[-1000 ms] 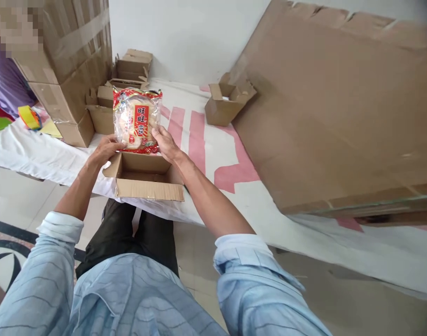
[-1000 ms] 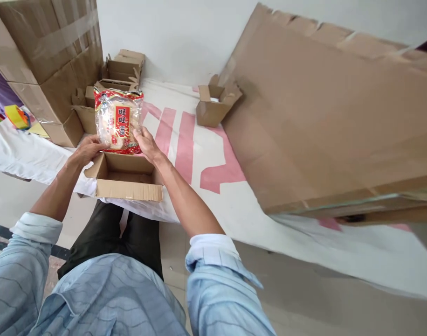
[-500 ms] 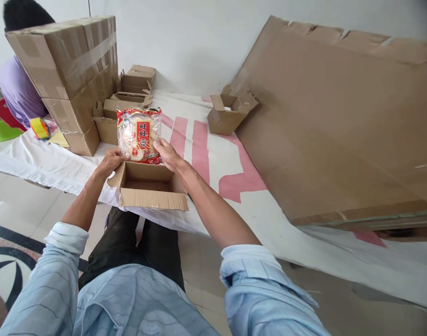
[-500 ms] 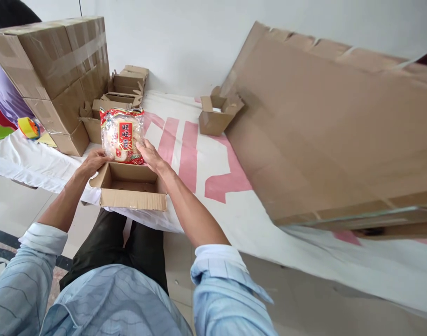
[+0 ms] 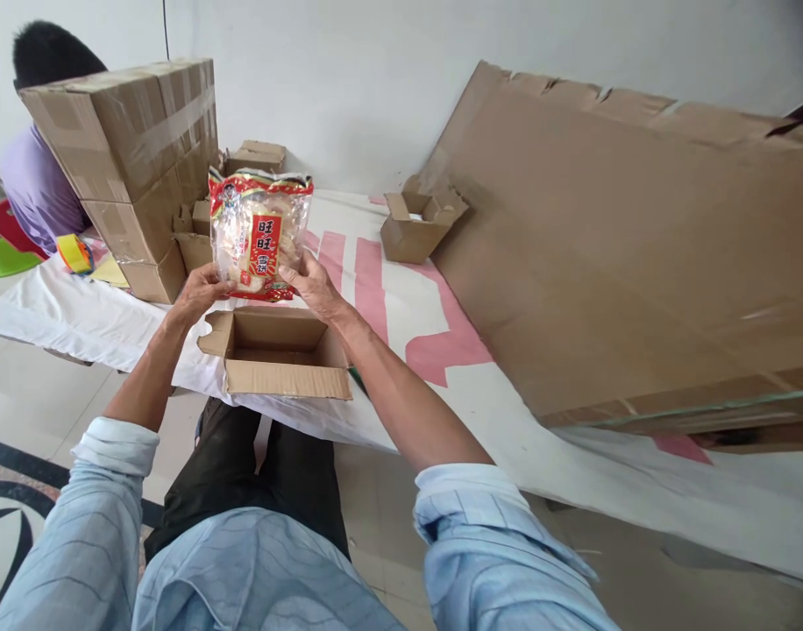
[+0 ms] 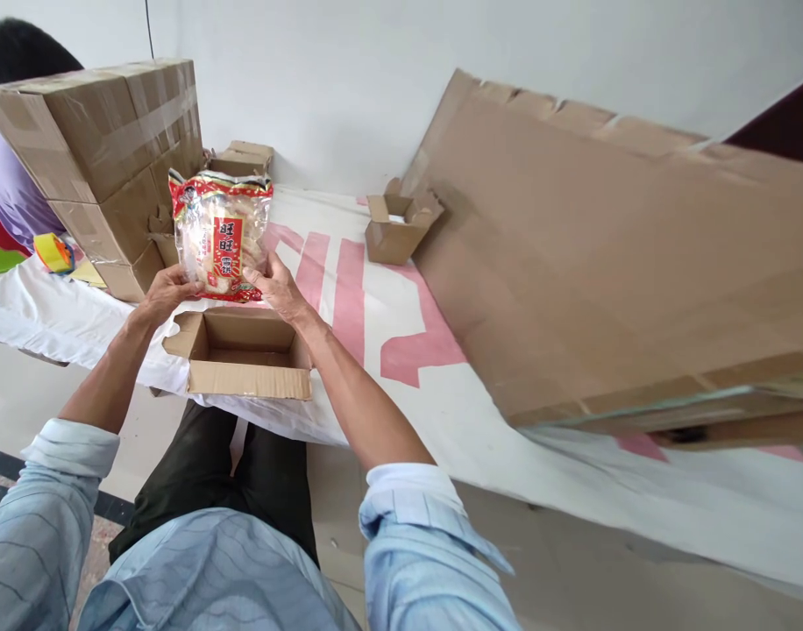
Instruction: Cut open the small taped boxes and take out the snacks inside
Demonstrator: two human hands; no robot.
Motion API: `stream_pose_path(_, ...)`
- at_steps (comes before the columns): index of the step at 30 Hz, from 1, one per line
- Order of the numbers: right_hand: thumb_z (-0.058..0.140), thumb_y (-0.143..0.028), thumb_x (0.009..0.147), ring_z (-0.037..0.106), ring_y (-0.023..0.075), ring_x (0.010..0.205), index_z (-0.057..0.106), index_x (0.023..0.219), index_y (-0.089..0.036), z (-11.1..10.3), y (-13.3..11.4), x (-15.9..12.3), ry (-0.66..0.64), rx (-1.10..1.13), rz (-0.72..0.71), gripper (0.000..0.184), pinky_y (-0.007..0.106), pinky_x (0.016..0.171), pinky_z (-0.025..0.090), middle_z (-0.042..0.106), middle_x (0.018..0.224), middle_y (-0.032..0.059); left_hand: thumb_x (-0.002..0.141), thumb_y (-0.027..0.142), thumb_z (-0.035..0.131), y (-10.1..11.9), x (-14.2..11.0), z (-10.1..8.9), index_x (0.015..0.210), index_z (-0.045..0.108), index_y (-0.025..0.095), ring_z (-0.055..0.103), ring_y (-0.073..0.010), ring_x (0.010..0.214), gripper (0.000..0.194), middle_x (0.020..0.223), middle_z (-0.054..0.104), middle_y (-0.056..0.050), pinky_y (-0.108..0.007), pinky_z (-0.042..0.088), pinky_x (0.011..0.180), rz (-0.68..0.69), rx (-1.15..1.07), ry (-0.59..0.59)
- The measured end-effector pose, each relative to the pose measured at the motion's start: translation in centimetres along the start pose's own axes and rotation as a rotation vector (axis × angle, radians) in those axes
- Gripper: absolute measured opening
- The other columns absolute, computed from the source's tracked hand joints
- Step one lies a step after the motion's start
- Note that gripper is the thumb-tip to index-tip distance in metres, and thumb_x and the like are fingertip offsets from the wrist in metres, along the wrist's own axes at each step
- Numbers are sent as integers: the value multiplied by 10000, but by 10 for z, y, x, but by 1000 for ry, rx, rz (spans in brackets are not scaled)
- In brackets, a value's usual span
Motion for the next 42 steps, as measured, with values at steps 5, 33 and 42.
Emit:
stream_pose_path(5,881,-662,913,662,329,1487,585,1544,-306,7,-26,10,-39,-111,-188,783,584,1263,584,725,1557,92,571,520,1119,41,9,2,970,811,165,823,-263,964,617,963,851,-62,-361,668,885,199,-7,-46)
stream_pose_path(33,733,-683,884,787,270,962,788,1174,-208,-97,16,-154,681,-311,80,559,456,903,651,843,1095,112,745,353,831,22,10,-91,1004,792,212,787,-335,953,297,958,845,-94,-418,601,887,9,1078,80)
stream_pose_path(42,686,-596,791,742,392,939,745,908,-252,-86,80,-207,580,-458,192,369,609,880,609,837,949,145,858,129,765,12,56,-41,1317,824,213,744,-389,1334,470,1296,842,-167,-552,446,1220,-146,1729,-211)
Point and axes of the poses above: each hand's wrist, its own x-axis towards the middle knuckle, its own z-axis out of the palm, y = z × x, the point moved 2 cm from there along x, towards the middle knuckle
